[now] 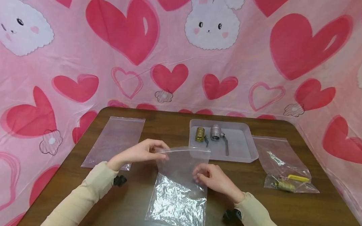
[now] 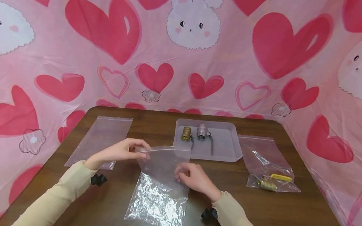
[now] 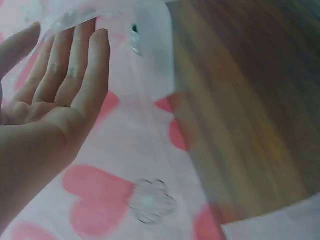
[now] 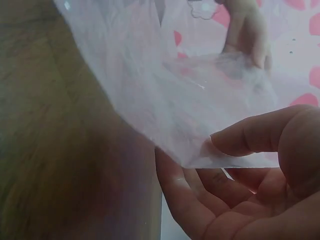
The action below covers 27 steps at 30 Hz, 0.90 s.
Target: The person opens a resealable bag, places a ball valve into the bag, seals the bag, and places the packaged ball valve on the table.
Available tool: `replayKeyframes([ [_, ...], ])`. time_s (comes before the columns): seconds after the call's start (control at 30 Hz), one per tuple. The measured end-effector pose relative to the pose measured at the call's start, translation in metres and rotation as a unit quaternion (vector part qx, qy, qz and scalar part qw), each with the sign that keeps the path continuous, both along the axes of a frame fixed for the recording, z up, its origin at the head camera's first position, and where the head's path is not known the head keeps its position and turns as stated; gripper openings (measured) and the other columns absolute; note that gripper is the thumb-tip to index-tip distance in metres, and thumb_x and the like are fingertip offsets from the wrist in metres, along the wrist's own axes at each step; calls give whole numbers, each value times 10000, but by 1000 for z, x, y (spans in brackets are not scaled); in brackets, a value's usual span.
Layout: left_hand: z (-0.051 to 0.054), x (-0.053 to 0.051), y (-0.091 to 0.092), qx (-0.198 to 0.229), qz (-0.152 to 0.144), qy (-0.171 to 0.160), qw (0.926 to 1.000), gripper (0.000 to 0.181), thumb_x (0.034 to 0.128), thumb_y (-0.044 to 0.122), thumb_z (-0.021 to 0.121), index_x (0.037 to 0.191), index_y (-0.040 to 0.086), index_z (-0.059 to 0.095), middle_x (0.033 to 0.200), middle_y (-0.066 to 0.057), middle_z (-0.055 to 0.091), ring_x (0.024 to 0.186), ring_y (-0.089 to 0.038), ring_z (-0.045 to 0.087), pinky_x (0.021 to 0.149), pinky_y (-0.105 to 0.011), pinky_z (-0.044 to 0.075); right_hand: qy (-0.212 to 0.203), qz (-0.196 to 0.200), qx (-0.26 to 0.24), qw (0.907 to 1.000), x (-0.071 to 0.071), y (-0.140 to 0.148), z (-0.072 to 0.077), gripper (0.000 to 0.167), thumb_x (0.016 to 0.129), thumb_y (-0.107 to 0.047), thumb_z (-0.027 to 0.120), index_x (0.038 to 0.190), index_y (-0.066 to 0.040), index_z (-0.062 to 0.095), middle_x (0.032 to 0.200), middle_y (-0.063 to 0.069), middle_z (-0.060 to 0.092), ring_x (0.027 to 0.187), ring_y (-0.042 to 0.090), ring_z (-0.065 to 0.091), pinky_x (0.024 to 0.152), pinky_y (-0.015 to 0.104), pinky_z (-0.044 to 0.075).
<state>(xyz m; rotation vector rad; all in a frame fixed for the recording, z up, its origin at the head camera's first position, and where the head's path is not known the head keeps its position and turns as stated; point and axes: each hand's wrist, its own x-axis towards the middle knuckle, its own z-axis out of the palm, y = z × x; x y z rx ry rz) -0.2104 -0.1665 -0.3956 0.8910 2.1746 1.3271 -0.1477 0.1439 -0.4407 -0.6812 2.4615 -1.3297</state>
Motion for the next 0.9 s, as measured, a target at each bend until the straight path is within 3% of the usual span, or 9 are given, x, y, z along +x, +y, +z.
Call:
replayKeyframes([
  [0.13,7,17,14,-385,159,1084,9932,191,933,244,696,1096,145,712,964,12,760,730,-6,601,693,-187,498,358,-34,284,9989,4,5,-1,108,921,-39,608,933,-93,700,857,47,749,719,-5,609,623,187,512],
  [0.23,13,28,23,-468,494,1577,9851,117,940,228,686,1015,163,748,889,48,751,670,15,518,638,-169,455,590,-131,468,9971,4,9,3,89,921,-84,639,941,-121,717,880,7,741,722,-23,557,642,188,481],
  [0.4,21,43,31,-526,942,1983,9742,87,922,185,703,944,160,783,779,61,734,562,34,399,525,-152,360,841,-256,703,9936,7,19,11,86,930,-159,666,993,-130,717,972,-2,733,847,23,610,740,213,507],
  [0.57,22,55,37,-544,1039,2605,9583,69,894,141,726,908,152,792,737,55,736,520,68,303,500,-128,309,1249,-315,566,9901,12,25,16,109,912,-146,693,1018,-116,692,948,11,733,796,-11,591,679,196,485],
  [0.7,20,58,39,-489,1054,2980,9475,64,879,111,735,897,123,796,789,27,768,547,79,355,532,-115,361,1378,-378,396,9889,13,26,22,144,902,-126,703,1039,-93,672,893,8,732,748,-46,569,649,191,482],
  [0.9,18,56,38,-341,1143,3106,9430,70,873,90,738,907,105,797,837,8,781,587,76,433,557,-104,406,1181,-470,362,9912,13,30,28,215,922,-161,693,1099,-54,635,905,27,731,721,-43,522,629,193,452],
])
